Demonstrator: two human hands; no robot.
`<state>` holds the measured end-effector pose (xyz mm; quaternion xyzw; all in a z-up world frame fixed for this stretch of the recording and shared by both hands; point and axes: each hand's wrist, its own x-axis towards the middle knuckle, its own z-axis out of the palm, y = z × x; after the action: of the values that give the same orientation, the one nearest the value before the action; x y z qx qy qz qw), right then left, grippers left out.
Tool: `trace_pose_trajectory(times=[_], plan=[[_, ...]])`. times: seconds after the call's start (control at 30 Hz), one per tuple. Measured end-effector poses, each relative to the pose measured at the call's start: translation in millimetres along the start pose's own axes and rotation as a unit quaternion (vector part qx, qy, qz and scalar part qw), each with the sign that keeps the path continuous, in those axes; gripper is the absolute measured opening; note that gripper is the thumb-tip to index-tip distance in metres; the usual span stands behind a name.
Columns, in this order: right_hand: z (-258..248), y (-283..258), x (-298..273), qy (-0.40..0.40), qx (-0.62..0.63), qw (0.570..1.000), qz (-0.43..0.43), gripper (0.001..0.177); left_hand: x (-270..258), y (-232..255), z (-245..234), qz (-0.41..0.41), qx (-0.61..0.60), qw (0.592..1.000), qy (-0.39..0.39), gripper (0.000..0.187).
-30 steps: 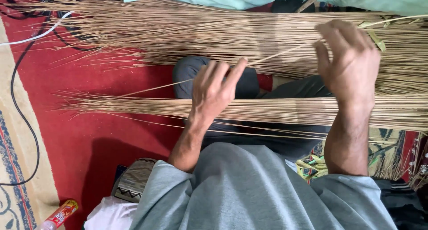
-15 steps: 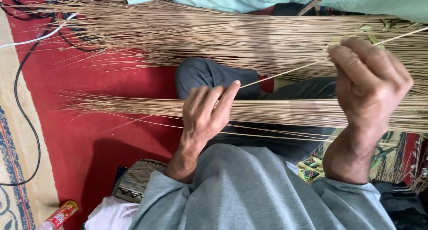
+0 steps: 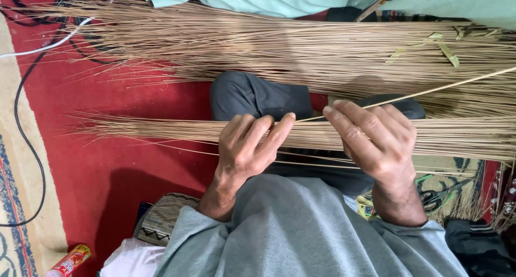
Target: The person sitting on the floor sorts and aligns long, thin sticks into organized bundles.
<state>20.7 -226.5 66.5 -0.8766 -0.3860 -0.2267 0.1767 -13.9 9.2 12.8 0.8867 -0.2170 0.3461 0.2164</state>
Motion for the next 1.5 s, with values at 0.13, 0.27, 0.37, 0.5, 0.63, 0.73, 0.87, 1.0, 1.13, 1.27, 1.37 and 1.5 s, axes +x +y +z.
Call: trace_pose_trajectory(times=[0.13, 0.27, 0.37, 0.5, 0.63, 0.73, 0.87, 1.0, 1.13, 1.27, 1.37, 1.5], plan=[[17, 0, -1, 0.083, 0.053, 0.993, -0.063, 0.026, 10, -5, 2, 0.066, -0.016, 0.997, 0.045, 0.022], [25, -14, 3, 0.090, 0.065, 0.992, -0.065, 0.027, 18, 12, 10, 0.038, -0.011, 0.996, 0.085, 0.017], [26, -18, 1, 0.105, 0.067, 0.990, -0.065, 0.023, 10, 11, 11, 0.040, -0.021, 0.994, 0.098, 0.012], [32, 3, -28, 0.130, 0.031, 0.990, -0.046, 0.017, -2, -11, -1, 0.075, -0.007, 0.994, 0.083, 0.010], [29, 11, -27, 0.167, 0.020, 0.986, -0.024, 0.016, -1, -28, -20, 0.086, 0.011, 0.994, 0.070, 0.010], [40, 3, -31, 0.156, 0.059, 0.986, -0.028, 0.021, 5, -17, -14, 0.088, 0.029, 0.993, 0.072, 0.011], [33, -22, -6, 0.113, 0.082, 0.989, -0.047, 0.021, 3, 2, 2, 0.081, 0.011, 0.992, 0.094, 0.011], [30, -19, -10, 0.105, 0.079, 0.990, -0.046, 0.019, -3, -9, -6, 0.095, 0.001, 0.993, 0.073, 0.013], [37, 3, -31, 0.159, 0.038, 0.986, -0.022, 0.011, -19, -40, -22, 0.096, -0.003, 0.994, 0.056, 0.014], [35, 5, -31, 0.174, 0.012, 0.985, -0.006, 0.012, -17, -52, -25, 0.086, 0.006, 0.994, 0.059, 0.012], [35, -7, -23, 0.179, 0.008, 0.984, -0.006, 0.014, -8, -33, -10, 0.079, -0.011, 0.994, 0.068, 0.012], [32, -20, -16, 0.169, 0.008, 0.986, 0.015, 0.014, 3, -2, 8, 0.057, -0.033, 0.994, 0.087, 0.014]])
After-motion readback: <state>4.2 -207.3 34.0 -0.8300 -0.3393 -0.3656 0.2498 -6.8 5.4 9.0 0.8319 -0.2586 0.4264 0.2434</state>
